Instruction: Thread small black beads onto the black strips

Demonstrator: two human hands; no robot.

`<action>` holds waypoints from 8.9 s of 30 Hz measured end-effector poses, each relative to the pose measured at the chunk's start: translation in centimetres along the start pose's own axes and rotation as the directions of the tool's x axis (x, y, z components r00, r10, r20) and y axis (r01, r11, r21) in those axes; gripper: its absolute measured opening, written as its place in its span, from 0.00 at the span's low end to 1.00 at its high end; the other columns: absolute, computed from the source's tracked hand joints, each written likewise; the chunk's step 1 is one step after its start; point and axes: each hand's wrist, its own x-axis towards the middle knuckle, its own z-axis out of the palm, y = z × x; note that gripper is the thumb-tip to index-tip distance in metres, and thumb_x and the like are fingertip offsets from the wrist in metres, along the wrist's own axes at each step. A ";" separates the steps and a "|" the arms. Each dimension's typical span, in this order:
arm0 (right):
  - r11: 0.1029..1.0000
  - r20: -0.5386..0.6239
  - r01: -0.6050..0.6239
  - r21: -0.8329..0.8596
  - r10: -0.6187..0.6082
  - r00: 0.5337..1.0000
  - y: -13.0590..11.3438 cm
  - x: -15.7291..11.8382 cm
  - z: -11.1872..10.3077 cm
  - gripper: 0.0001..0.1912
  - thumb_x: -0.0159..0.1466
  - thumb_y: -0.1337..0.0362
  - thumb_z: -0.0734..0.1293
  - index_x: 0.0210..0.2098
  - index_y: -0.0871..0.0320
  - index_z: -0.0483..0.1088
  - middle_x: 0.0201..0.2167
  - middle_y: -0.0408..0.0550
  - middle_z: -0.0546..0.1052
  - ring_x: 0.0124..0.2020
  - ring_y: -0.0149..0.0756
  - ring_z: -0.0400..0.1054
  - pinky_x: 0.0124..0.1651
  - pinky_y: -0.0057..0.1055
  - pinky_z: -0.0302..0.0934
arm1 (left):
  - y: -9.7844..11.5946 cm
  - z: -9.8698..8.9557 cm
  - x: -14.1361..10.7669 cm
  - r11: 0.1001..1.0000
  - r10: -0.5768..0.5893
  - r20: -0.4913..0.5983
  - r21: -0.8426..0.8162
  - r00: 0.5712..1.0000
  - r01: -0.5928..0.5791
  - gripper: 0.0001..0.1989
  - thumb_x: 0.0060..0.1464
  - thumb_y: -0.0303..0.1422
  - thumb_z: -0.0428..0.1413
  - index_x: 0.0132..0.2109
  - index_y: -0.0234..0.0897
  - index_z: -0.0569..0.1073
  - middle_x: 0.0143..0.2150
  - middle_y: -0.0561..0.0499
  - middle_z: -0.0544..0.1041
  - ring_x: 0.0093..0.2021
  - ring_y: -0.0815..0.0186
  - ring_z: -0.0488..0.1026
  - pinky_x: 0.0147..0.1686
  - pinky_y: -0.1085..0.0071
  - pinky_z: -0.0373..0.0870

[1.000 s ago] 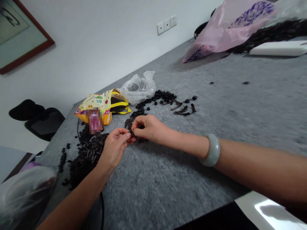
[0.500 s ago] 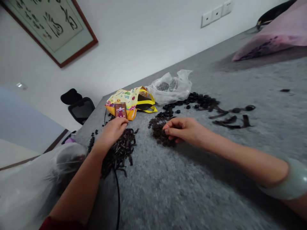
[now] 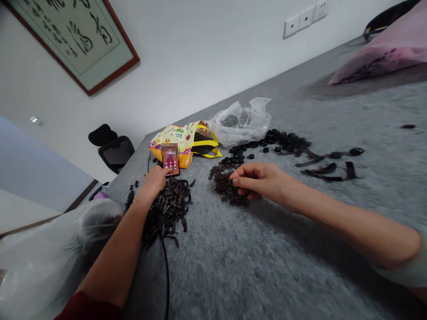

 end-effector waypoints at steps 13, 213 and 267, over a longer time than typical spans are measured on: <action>0.983 0.016 -0.027 0.182 0.025 1.000 -0.5 -0.4 0.1 0.17 0.50 0.55 0.79 0.33 0.57 0.74 0.26 0.44 0.75 0.26 0.30 0.70 0.26 0.24 0.64 | 4.5 -3.7 -2.1 0.962 0.118 -0.173 -0.222 0.978 -0.155 0.19 0.65 0.30 0.48 0.59 0.38 0.75 0.54 0.40 0.77 0.54 0.55 0.73 0.54 0.61 0.67; 0.543 0.059 0.793 -0.277 -0.814 0.578 0.8 -1.1 0.7 0.09 0.66 0.62 0.71 0.44 0.60 0.78 0.35 0.47 0.79 0.33 0.29 0.71 0.34 0.24 0.65 | 15.1 -3.8 -8.5 -0.358 0.249 0.069 -0.920 0.966 0.158 0.10 0.45 0.28 0.64 0.25 0.35 0.69 0.29 0.54 0.80 0.27 0.68 0.80 0.35 0.73 0.74; 0.892 0.036 0.388 0.234 -0.406 0.913 1.2 -0.8 2.6 0.15 0.61 0.59 0.73 0.44 0.60 0.73 0.29 0.42 0.75 0.28 0.28 0.68 0.30 0.26 0.60 | 15.8 -2.8 -8.0 -0.289 0.184 0.087 -0.947 0.979 0.138 0.11 0.43 0.32 0.69 0.32 0.35 0.75 0.27 0.56 0.75 0.26 0.73 0.71 0.32 0.74 0.68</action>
